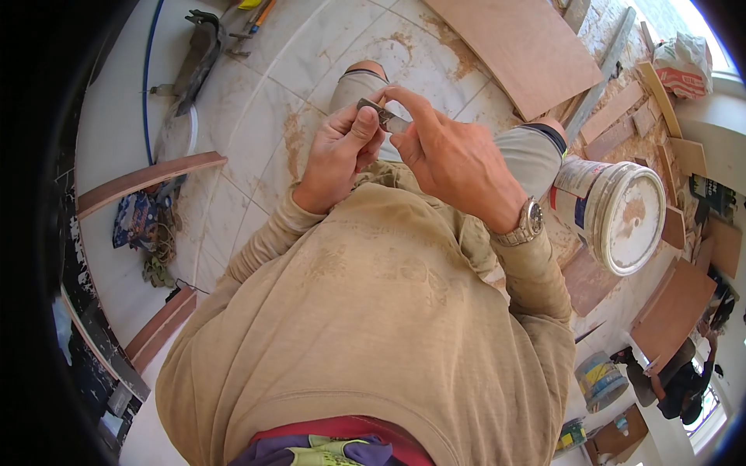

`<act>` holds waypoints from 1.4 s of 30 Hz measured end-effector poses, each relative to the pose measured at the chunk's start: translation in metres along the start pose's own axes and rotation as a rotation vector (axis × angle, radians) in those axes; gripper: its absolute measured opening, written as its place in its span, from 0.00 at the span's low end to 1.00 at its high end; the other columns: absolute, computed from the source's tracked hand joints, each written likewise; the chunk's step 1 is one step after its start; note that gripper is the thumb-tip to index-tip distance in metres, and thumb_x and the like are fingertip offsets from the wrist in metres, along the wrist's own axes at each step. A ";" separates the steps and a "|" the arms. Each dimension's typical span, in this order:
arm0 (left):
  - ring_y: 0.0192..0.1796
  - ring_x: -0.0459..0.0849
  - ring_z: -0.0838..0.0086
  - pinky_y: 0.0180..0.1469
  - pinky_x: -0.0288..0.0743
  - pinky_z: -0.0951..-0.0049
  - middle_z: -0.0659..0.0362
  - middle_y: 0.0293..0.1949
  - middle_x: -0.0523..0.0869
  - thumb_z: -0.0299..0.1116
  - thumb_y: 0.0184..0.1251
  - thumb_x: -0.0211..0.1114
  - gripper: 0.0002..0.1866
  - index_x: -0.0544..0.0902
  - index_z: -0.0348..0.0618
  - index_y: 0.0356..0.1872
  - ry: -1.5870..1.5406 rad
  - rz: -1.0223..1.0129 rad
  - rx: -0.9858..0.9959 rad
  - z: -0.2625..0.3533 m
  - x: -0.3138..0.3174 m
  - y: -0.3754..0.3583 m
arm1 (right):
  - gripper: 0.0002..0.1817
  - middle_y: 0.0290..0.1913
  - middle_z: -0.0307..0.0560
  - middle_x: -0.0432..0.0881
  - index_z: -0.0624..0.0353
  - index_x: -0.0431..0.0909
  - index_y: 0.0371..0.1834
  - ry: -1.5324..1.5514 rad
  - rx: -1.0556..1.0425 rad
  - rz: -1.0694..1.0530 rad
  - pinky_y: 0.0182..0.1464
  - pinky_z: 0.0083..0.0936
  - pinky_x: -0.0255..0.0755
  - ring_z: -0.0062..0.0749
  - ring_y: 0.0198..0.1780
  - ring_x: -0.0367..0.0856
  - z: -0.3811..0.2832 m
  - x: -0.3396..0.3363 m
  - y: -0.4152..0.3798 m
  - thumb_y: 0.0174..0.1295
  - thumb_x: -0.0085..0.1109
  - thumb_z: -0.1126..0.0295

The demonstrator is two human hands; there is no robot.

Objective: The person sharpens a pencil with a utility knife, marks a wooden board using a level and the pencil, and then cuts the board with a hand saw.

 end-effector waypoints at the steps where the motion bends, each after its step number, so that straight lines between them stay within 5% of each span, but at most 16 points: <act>1: 0.27 0.63 0.91 0.26 0.56 0.86 0.74 0.25 0.71 0.52 0.80 0.60 0.21 0.86 0.43 0.43 -0.029 0.005 0.002 -0.001 0.002 0.001 | 0.21 0.32 0.50 0.86 0.51 0.70 0.67 0.014 -0.001 0.004 0.28 0.39 0.74 0.48 0.29 0.84 0.001 0.000 -0.001 0.74 0.58 0.64; 5: 0.24 0.63 0.90 0.22 0.52 0.85 0.72 0.23 0.74 0.51 0.79 0.61 0.19 0.86 0.45 0.45 0.066 0.035 0.058 -0.008 -0.002 0.001 | 0.21 0.31 0.50 0.85 0.52 0.70 0.68 -0.034 -0.075 0.060 0.28 0.40 0.74 0.48 0.30 0.84 0.003 0.003 0.000 0.74 0.58 0.64; 11: 0.26 0.66 0.91 0.22 0.57 0.86 0.69 0.36 0.79 0.46 0.81 0.60 0.24 0.77 0.47 0.71 -0.091 -0.027 0.021 -0.003 -0.003 0.002 | 0.24 0.31 0.48 0.84 0.54 0.68 0.70 0.091 0.000 0.220 0.29 0.40 0.75 0.47 0.29 0.83 0.007 -0.004 0.002 0.73 0.60 0.67; 23: 0.25 0.62 0.89 0.24 0.57 0.86 0.70 0.32 0.72 0.47 0.81 0.59 0.30 0.70 0.43 0.76 -0.112 -0.138 0.030 -0.001 -0.005 0.003 | 0.26 0.26 0.45 0.83 0.52 0.66 0.72 -0.045 -0.060 0.042 0.26 0.39 0.73 0.44 0.26 0.83 0.002 0.002 0.000 0.73 0.58 0.66; 26: 0.24 0.61 0.90 0.22 0.55 0.86 0.71 0.31 0.72 0.47 0.81 0.59 0.29 0.72 0.43 0.74 -0.131 -0.157 0.028 -0.001 -0.005 0.002 | 0.25 0.27 0.46 0.83 0.51 0.66 0.71 -0.011 -0.064 0.037 0.27 0.39 0.73 0.45 0.27 0.83 0.000 -0.001 0.001 0.73 0.58 0.66; 32: 0.22 0.61 0.92 0.22 0.53 0.87 0.75 0.24 0.70 0.48 0.81 0.60 0.18 0.83 0.44 0.40 -0.010 -0.038 0.015 0.001 -0.005 0.003 | 0.22 0.32 0.48 0.86 0.50 0.70 0.68 -0.046 -0.067 0.032 0.27 0.38 0.73 0.46 0.27 0.83 -0.002 -0.003 0.005 0.73 0.58 0.66; 42: 0.24 0.62 0.92 0.23 0.55 0.86 0.74 0.25 0.72 0.50 0.81 0.60 0.19 0.85 0.43 0.42 0.002 -0.008 0.023 0.004 -0.002 0.004 | 0.21 0.29 0.47 0.84 0.49 0.71 0.68 -0.011 -0.024 0.035 0.27 0.39 0.73 0.46 0.27 0.83 -0.002 -0.001 0.003 0.73 0.58 0.66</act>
Point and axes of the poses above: each hand's wrist, its own y-axis towards the middle knuckle, its own x-axis out of the palm, z = x × y, the point moved 2 cm from there along y, towards the middle knuckle
